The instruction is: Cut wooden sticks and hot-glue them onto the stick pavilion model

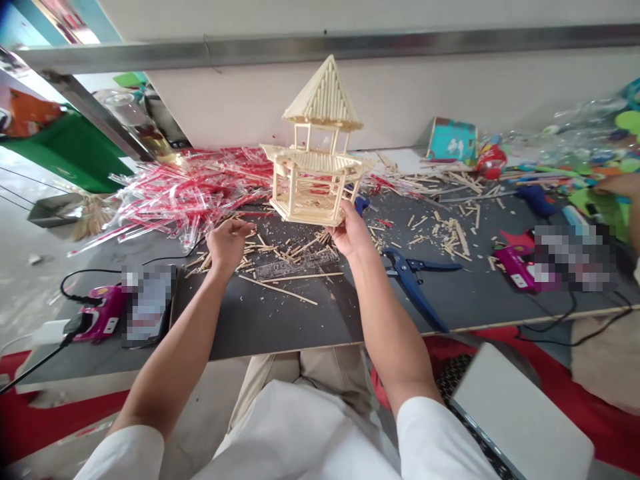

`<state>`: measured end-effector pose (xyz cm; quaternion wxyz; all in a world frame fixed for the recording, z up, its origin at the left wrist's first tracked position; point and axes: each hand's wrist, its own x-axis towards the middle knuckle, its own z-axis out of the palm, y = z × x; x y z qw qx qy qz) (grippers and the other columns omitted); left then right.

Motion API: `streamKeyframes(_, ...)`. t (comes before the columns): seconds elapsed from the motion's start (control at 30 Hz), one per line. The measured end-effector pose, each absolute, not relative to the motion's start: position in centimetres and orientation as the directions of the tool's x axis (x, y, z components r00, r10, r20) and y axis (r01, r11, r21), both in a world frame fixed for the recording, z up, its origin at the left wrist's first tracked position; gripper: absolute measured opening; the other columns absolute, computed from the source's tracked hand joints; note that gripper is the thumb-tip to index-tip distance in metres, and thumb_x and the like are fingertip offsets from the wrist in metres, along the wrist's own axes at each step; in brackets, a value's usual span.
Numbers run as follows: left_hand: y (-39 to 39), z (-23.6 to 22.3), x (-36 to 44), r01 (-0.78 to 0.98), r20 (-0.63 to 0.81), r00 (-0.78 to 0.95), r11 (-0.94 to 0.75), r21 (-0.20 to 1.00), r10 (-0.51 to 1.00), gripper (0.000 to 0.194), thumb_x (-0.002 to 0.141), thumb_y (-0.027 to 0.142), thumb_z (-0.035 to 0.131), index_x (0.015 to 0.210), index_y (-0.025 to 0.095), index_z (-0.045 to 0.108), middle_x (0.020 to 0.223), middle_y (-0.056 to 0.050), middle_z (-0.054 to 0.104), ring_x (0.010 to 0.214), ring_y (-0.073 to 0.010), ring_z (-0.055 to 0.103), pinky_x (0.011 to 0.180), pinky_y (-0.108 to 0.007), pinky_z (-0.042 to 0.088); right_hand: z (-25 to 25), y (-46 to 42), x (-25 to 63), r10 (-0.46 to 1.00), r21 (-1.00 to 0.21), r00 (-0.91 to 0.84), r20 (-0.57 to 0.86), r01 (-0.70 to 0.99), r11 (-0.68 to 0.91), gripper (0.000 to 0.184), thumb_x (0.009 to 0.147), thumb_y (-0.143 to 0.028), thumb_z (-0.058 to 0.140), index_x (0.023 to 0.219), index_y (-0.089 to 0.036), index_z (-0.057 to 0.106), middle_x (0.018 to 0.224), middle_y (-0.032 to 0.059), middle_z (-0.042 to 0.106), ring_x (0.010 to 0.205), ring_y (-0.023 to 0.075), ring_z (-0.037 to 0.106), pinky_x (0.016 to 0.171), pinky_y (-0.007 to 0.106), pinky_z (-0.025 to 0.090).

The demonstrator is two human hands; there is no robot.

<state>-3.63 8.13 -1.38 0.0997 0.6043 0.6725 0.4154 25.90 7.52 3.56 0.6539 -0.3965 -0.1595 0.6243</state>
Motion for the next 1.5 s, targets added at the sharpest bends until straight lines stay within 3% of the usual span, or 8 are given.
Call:
streamKeyframes(0.4, 8.5, -1.9, -4.1, 0.589, 0.488, -0.157, -0.315, 0.744, 0.859, 0.026, 0.101, 0.032, 0.056, 0.096, 0.023, 0.08, 0.103, -0.005, 0.082, 0.103, -0.0232, 0.073, 0.098, -0.033, 0.049, 2.6, 8.0, 26.2, 0.951, -0.801, 0.152, -0.268, -0.584, -0.133, 0.014, 0.087, -0.03, 0.065, 0.099, -0.022, 0.067, 0.09, 0.0035, 0.081, 0.1, 0.0233, 0.079, 0.074, 0.033, 0.069)
streamKeyframes(0.6, 7.8, -1.4, -3.4, 0.538, 0.48, -0.168, -0.329, 0.777, 0.861, 0.023, 0.106, 0.031, 0.051, 0.099, 0.021, 0.071, 0.096, -0.006, 0.082, 0.095, -0.0208, 0.072, 0.096, -0.032, 0.048, 1.7, 8.2, 26.5, 0.974, -0.782, -0.065, -0.215, -0.586, -0.212, 0.026, 0.079, -0.033, 0.066, 0.103, -0.022, 0.068, 0.091, 0.0038, 0.082, 0.099, 0.026, 0.08, 0.079, 0.039, 0.069)
streamKeyframes(0.73, 7.4, -1.2, -2.6, 0.39, 0.401, -0.158, -0.316, 0.865, 0.902, 0.02, 0.1, 0.037, 0.064, 0.099, 0.019, 0.072, 0.089, -0.006, 0.081, 0.079, -0.0176, 0.069, 0.082, -0.028, 0.051, 0.8, 8.6, 27.1, 0.959, -0.758, -0.198, -0.205, -0.587, -0.283, 0.031, 0.074, -0.035, 0.07, 0.102, -0.023, 0.069, 0.088, 0.0032, 0.082, 0.097, 0.0262, 0.08, 0.083, 0.04, 0.069)
streamKeyframes(0.87, 7.1, -0.6, -1.9, 0.176, 0.294, -0.166, -0.265, 0.948, 0.941, 0.028, 0.082, 0.043, 0.086, 0.083, 0.018, 0.073, 0.081, -0.004, 0.079, 0.07, -0.0147, 0.07, 0.07, -0.025, 0.053, 0.3, 8.9, 27.3, 0.963, -0.779, -0.141, -0.228, -0.567, -0.267, 0.026, 0.075, -0.035, 0.07, 0.098, -0.024, 0.069, 0.082, 0.0017, 0.081, 0.089, 0.0242, 0.081, 0.076, 0.035, 0.068)
streamKeyframes(1.0, 6.4, 0.3, -1.3, 0.037, 0.279, -0.124, -0.276, 0.96, 0.952, 0.042, 0.09, 0.061, 0.076, 0.085, 0.02, 0.068, 0.078, -0.004, 0.077, 0.063, -0.0135, 0.069, 0.059, -0.025, 0.052, 0.4, 8.8, 27.4, 0.958, -0.78, -0.127, -0.258, -0.557, -0.284, 0.021, 0.077, -0.034, 0.066, 0.094, -0.021, 0.068, 0.075, 0.0034, 0.079, 0.079, 0.0239, 0.08, 0.063, 0.031, 0.065)
streamKeyframes(1.2, 5.4, 1.1, -0.1, -0.081, 0.123, 0.104, -0.115, 0.99, 0.987, 0.065, 0.083, 0.083, 0.071, 0.103, 0.022, 0.062, 0.08, -0.003, 0.075, 0.057, -0.0151, 0.071, 0.049, -0.025, 0.051, 0.6, 8.4, 26.5, 0.963, -0.787, -0.104, -0.249, -0.558, -0.264, 0.024, 0.08, -0.036, 0.067, 0.099, -0.022, 0.068, 0.078, 0.0031, 0.079, 0.078, 0.0236, 0.078, 0.063, 0.032, 0.065)
streamKeyframes(1.4, 5.0, 1.0, 1.1, -0.254, -0.056, 0.173, 0.1, 0.962, 0.983, 0.064, 0.074, 0.074, 0.085, 0.096, 0.021, 0.057, 0.081, -0.003, 0.073, 0.062, -0.0185, 0.076, 0.048, -0.024, 0.054, 0.8, 7.7, 24.0, 0.954, -0.799, 0.026, -0.299, -0.553, -0.235, 0.022, 0.085, -0.037, 0.069, 0.102, -0.024, 0.07, 0.088, 0.0017, 0.081, 0.093, 0.0237, 0.079, 0.071, 0.035, 0.067)
streamKeyframes(1.5, 5.1, 1.4, 1.0, -0.323, -0.181, 0.205, 0.241, 0.915, 0.962, 0.057, 0.08, 0.069, 0.083, 0.095, 0.019, 0.061, 0.076, -0.005, 0.073, 0.065, -0.0202, 0.077, 0.049, -0.024, 0.056, 0.4, 7.6, 22.8, 0.947, -0.791, 0.054, -0.316, -0.567, -0.231, 0.019, 0.083, -0.036, 0.073, 0.097, -0.023, 0.07, 0.086, 0.0011, 0.081, 0.091, 0.0219, 0.079, 0.072, 0.032, 0.066)
